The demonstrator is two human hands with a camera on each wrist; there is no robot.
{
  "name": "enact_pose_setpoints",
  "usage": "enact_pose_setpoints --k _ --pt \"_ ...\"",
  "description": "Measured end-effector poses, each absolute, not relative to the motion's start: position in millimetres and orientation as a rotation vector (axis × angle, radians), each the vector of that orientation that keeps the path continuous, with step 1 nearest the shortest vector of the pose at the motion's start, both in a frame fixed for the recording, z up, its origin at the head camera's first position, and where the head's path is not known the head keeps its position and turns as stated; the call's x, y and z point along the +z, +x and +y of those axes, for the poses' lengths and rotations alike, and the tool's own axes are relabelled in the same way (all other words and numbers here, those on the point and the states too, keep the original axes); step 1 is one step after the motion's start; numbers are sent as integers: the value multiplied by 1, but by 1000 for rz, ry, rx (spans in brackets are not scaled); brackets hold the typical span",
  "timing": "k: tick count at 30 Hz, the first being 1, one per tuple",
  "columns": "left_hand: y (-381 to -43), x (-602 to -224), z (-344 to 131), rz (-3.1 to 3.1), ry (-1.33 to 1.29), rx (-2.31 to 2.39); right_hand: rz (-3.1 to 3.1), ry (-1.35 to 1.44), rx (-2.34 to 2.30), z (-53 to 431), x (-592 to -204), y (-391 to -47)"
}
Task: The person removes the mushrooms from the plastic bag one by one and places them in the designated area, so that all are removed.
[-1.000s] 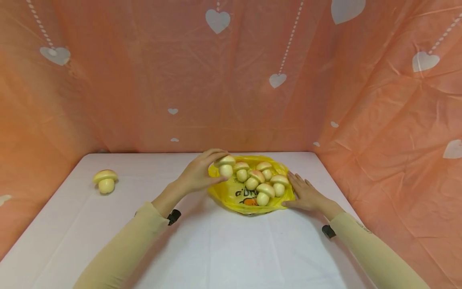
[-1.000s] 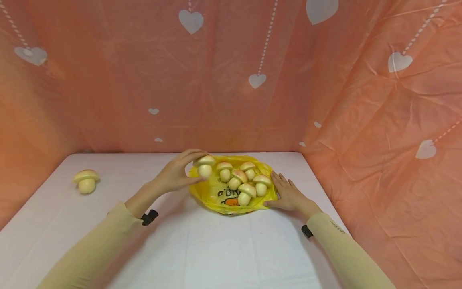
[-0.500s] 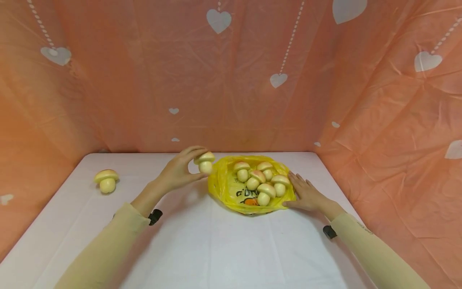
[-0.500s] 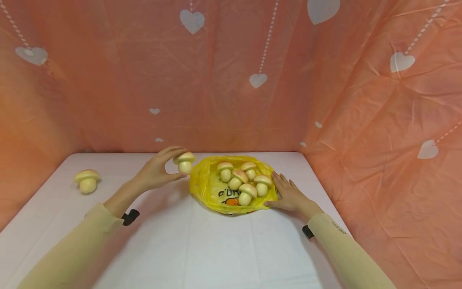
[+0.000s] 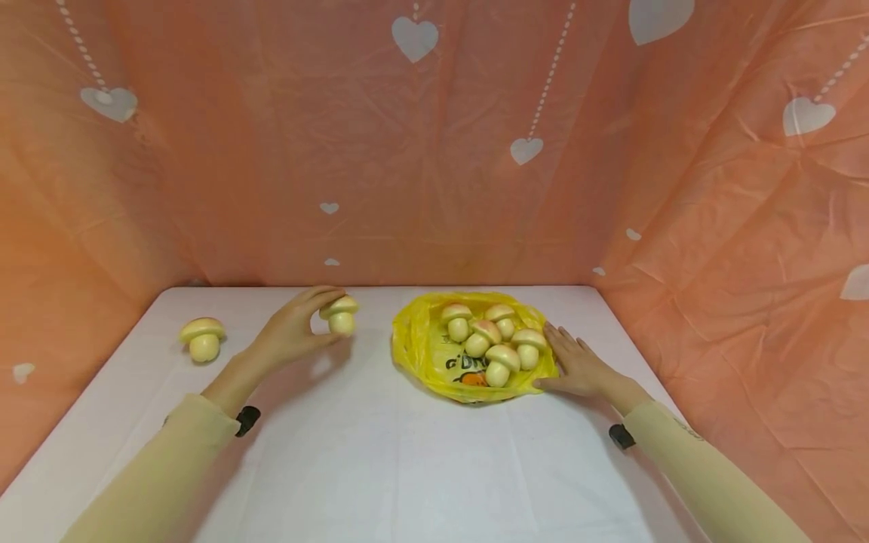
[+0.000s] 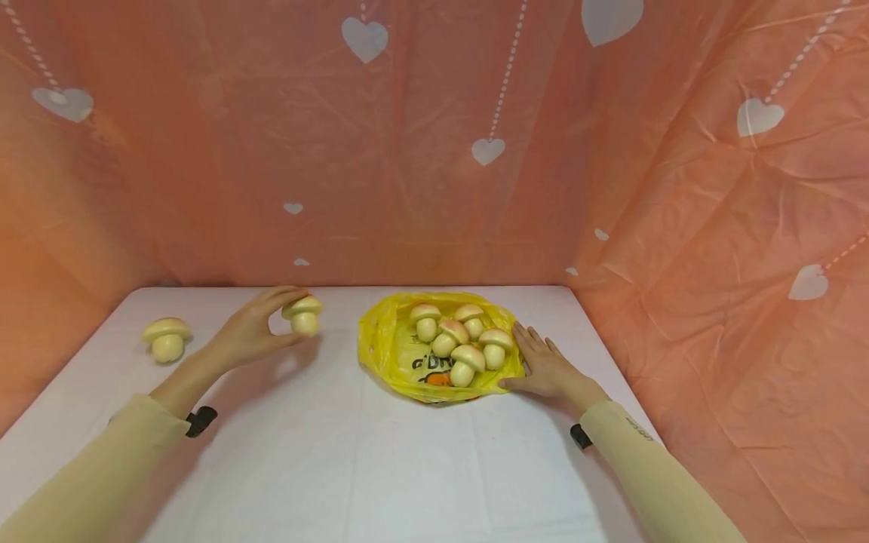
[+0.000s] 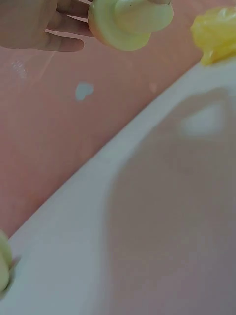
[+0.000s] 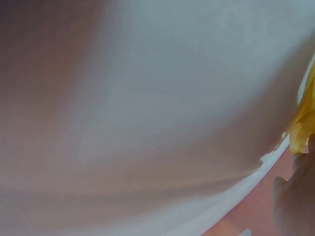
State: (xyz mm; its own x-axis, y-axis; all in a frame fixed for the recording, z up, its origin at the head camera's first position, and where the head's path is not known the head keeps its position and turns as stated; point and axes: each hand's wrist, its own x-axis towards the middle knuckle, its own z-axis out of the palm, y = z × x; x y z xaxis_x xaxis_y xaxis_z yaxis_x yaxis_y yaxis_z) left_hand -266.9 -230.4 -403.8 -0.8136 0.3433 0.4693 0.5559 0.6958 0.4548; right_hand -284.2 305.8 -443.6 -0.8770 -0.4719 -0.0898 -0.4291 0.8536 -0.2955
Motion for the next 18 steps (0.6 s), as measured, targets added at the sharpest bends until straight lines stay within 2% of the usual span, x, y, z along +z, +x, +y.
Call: enact_pose_setpoints --k 18 --pt "-256 -416 -293 -2608 -617 -788 2866 -701 -403 306 -443 -283"
